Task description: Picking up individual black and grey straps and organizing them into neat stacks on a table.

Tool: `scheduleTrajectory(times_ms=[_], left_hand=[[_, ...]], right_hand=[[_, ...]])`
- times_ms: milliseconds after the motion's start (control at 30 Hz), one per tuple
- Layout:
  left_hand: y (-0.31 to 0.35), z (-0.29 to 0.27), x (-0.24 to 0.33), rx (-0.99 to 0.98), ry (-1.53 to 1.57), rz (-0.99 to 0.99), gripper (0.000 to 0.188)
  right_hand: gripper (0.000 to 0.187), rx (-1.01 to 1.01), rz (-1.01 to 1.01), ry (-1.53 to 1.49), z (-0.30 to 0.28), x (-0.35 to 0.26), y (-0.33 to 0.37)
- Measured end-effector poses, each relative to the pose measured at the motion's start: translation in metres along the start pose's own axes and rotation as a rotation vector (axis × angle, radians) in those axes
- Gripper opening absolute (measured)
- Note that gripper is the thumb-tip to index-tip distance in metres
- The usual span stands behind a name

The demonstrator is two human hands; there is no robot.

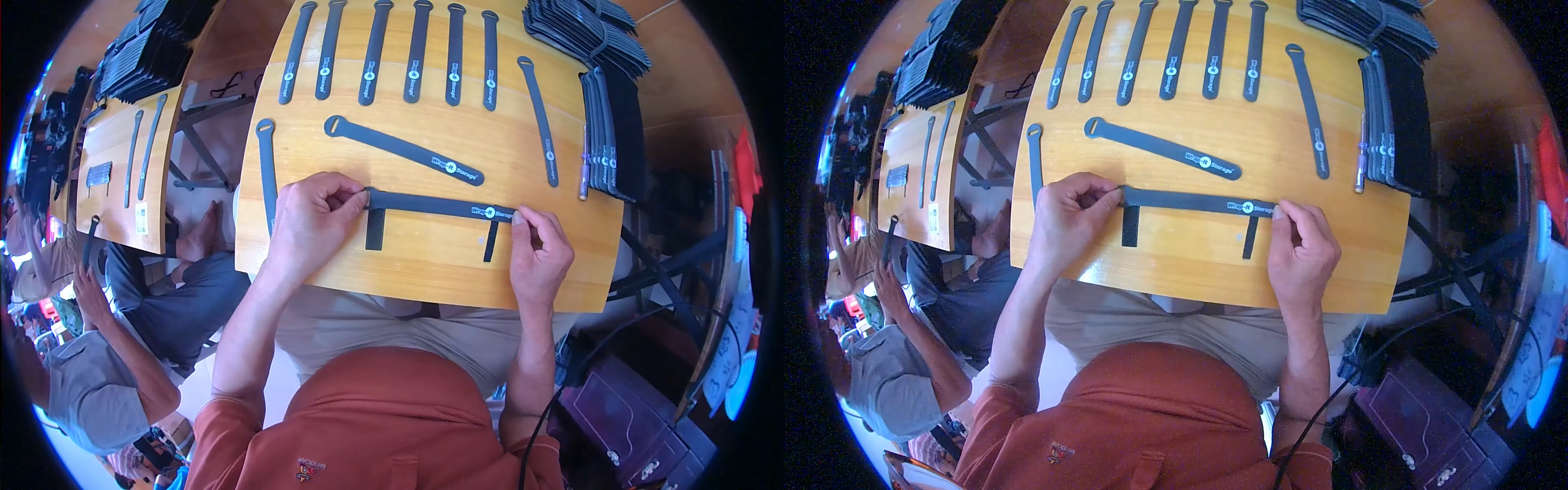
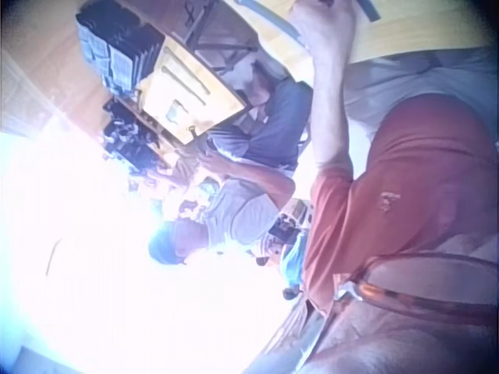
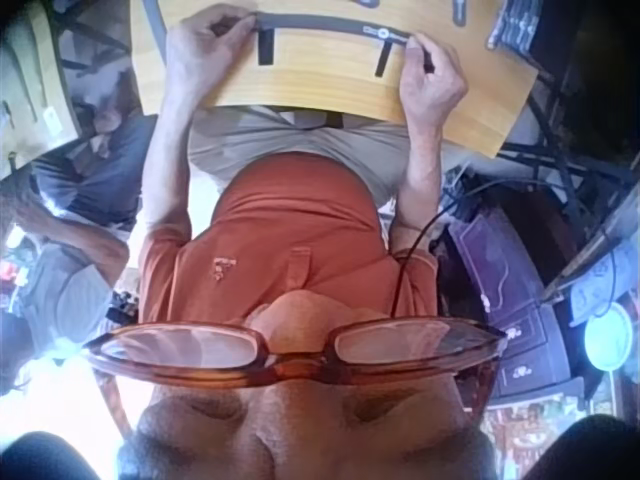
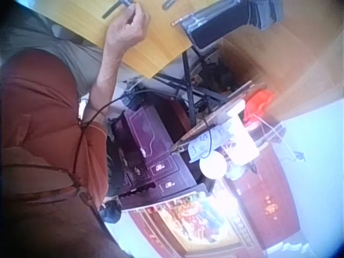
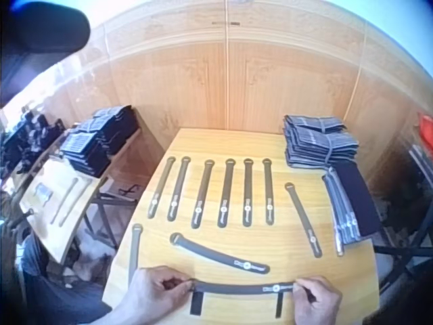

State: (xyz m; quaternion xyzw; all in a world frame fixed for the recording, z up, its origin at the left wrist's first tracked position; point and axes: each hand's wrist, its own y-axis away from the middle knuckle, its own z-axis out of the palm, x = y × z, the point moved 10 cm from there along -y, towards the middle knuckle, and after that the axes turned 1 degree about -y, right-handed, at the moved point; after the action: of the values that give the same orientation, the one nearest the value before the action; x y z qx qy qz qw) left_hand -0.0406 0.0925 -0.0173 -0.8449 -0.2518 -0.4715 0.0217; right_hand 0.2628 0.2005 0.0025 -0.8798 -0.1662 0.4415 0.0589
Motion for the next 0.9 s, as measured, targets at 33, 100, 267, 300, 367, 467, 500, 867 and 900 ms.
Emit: scheduleTrajectory(times_ms=[33, 100, 267, 300, 367, 467, 500, 867, 900], left_hand=[[0.000, 0.000, 0.002, -0.001, -0.011, 0.006, 0.012], [-0.001, 0.001, 0.001, 0.010, -0.022, 0.044, 0.012], [-0.001, 0.000, 0.005, 0.025, -0.071, 0.093, 0.011], [-0.001, 0.000, 0.005, 0.030, -0.075, 0.100, 0.011], [-0.001, 0.000, 0.010, 0.033, -0.077, 0.111, 0.010], [-0.001, 0.001, 0.011, -0.002, -0.081, 0.036, 0.013], [0.001, 0.000, 0.014, 0.014, -0.095, 0.105, 0.014], [0.006, 0.004, 0.034, 0.004, -0.248, 0.292, 0.011], [0.007, 0.006, 0.036, -0.001, -0.289, 0.306, 0.010]], right_hand=[[0.010, -0.001, -0.003, 0.011, 0.000, 0.000, 0.000], [0.010, 0.000, 0.000, 0.015, 0.000, 0.001, 0.000], [0.009, 0.001, -0.009, 0.024, 0.001, 0.000, 0.000], [0.009, 0.003, -0.015, 0.027, 0.001, -0.001, 0.000], [0.010, 0.007, -0.021, 0.033, 0.001, -0.001, 0.000], [0.010, 0.017, -0.039, 0.052, 0.002, -0.005, 0.000], [0.010, 0.017, -0.046, 0.059, 0.002, -0.007, 0.000], [0.012, 0.015, -0.080, 0.083, 0.001, -0.012, 0.000], [0.012, 0.014, -0.081, 0.081, 0.001, -0.011, 0.000]])
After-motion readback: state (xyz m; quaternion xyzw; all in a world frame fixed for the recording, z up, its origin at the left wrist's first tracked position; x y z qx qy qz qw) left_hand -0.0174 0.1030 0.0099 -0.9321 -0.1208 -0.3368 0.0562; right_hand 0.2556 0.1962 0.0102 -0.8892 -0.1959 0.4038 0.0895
